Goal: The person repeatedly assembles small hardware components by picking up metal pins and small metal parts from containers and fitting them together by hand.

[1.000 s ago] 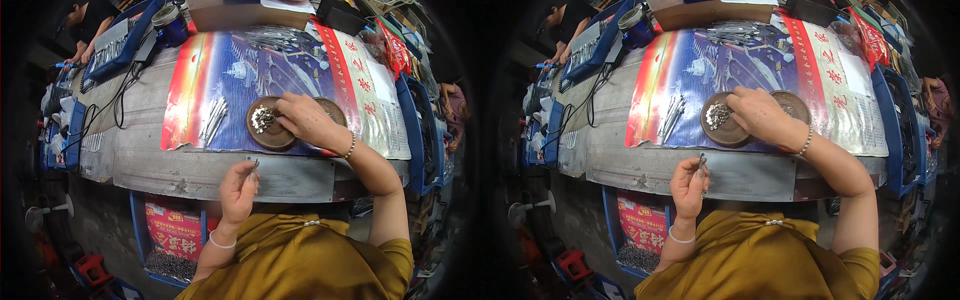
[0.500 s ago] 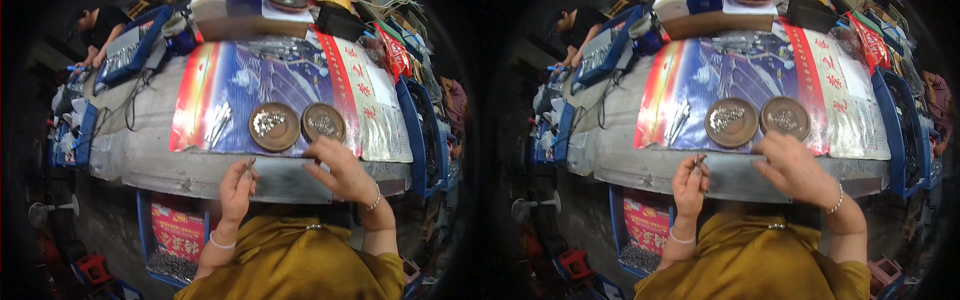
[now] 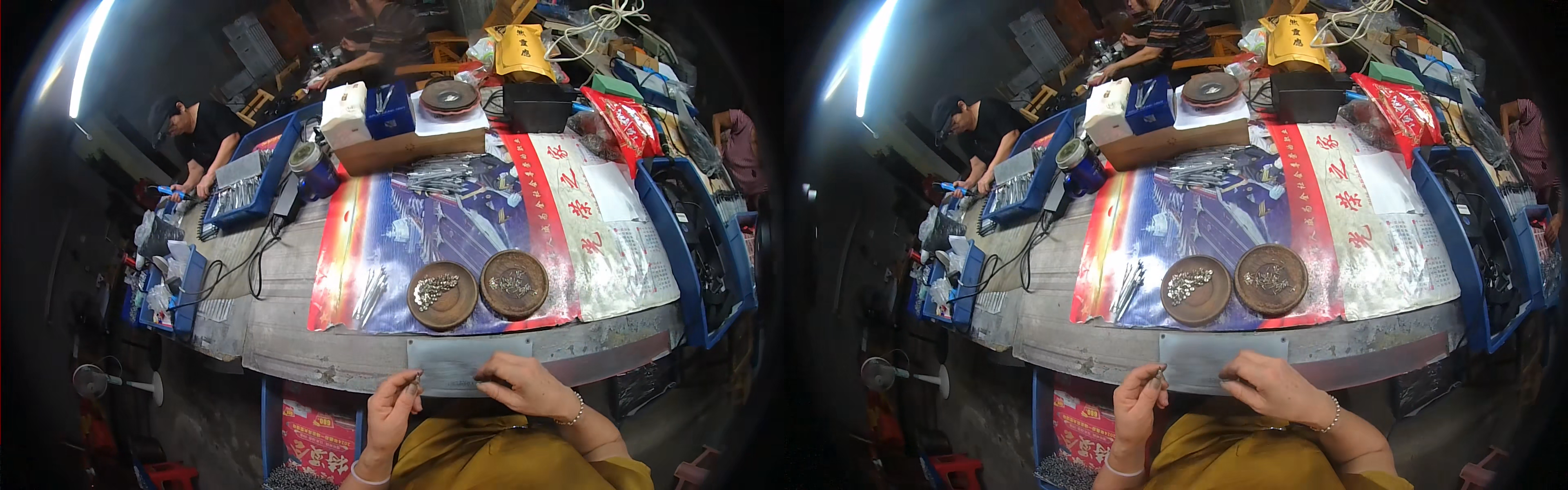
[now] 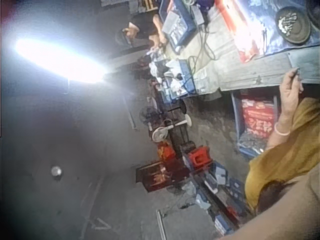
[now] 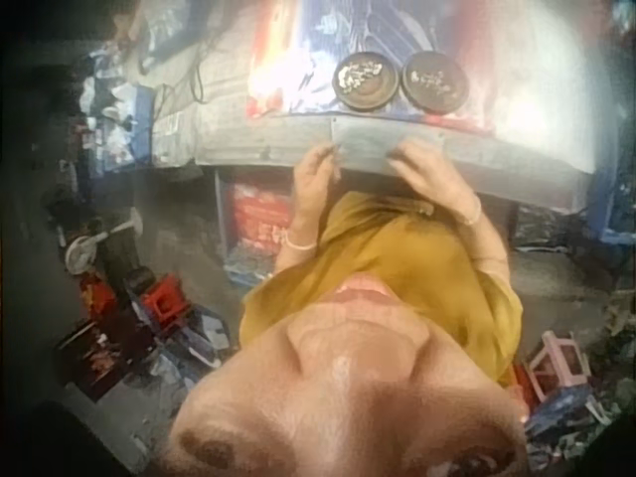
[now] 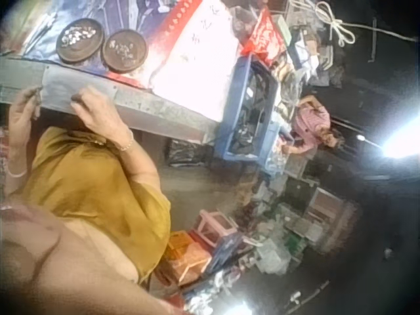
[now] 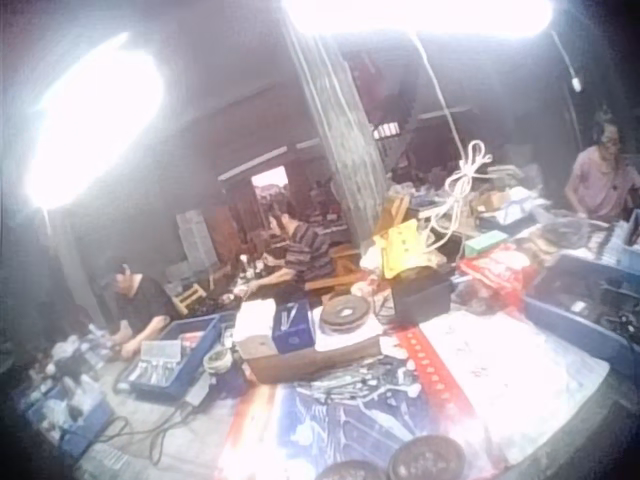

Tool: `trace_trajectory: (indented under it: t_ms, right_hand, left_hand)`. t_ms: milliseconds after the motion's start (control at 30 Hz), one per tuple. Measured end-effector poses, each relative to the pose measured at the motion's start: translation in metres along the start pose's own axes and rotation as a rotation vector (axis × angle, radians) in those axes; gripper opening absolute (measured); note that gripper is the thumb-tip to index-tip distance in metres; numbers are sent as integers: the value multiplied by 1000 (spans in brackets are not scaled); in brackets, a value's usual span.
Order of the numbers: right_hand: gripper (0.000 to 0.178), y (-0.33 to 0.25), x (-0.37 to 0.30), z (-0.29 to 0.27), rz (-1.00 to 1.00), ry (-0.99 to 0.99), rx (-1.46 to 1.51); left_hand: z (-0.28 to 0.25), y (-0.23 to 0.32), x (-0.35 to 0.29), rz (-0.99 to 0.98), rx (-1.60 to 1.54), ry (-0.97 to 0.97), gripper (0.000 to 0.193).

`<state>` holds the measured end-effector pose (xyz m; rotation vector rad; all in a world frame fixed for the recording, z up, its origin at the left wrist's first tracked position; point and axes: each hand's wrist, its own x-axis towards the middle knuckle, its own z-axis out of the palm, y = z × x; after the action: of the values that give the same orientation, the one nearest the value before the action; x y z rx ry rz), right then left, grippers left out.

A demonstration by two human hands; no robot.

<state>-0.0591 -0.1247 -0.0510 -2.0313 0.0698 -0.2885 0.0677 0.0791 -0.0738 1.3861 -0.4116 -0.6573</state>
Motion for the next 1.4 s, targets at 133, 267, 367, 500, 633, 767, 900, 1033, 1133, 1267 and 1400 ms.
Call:
trace_trajectory:
  t_ms: [133, 267, 367, 500, 633, 767, 900, 1033, 1133, 1267, 1400]
  right_hand:
    - [13, 10, -5, 5, 3, 30, 52]
    - [10, 19, -7, 14, -42, 120, -3]
    - [9, 24, -6, 23, -80, 195, -121]
    - [9, 25, -6, 27, -123, 215, -160]
    - [11, 24, -7, 26, -129, 234, -151]
    - [11, 24, -5, 27, -143, 233, -186]
    - [11, 22, -5, 26, -146, 239, -221]
    - [11, 23, -7, 25, -138, 239, -242]
    - [11, 22, -8, 25, -141, 246, -245]
    - [11, 24, -9, 25, -153, 236, -210]
    - [12, 4, -11, 10, -152, 187, -84]
  left_hand:
    - [2, -2, 3, -16, 26, -23, 23]
    - [7, 0, 7, -26, 76, -55, 21]
    - [9, 1, 9, -46, 99, -66, 21]
    - [10, 6, 9, -101, 155, -71, 21]
    - [10, 5, 10, -103, 149, -65, 20]
    - [9, 4, 10, -83, 136, -74, 21]
    - [6, 2, 10, -87, 108, -66, 22]
    - [6, 1, 10, -89, 129, -89, 21]
    - [7, 0, 9, -91, 118, -75, 22]
    - [6, 2, 8, -82, 128, -85, 21]
    - [0, 0, 8, -16, 163, -93, 21]
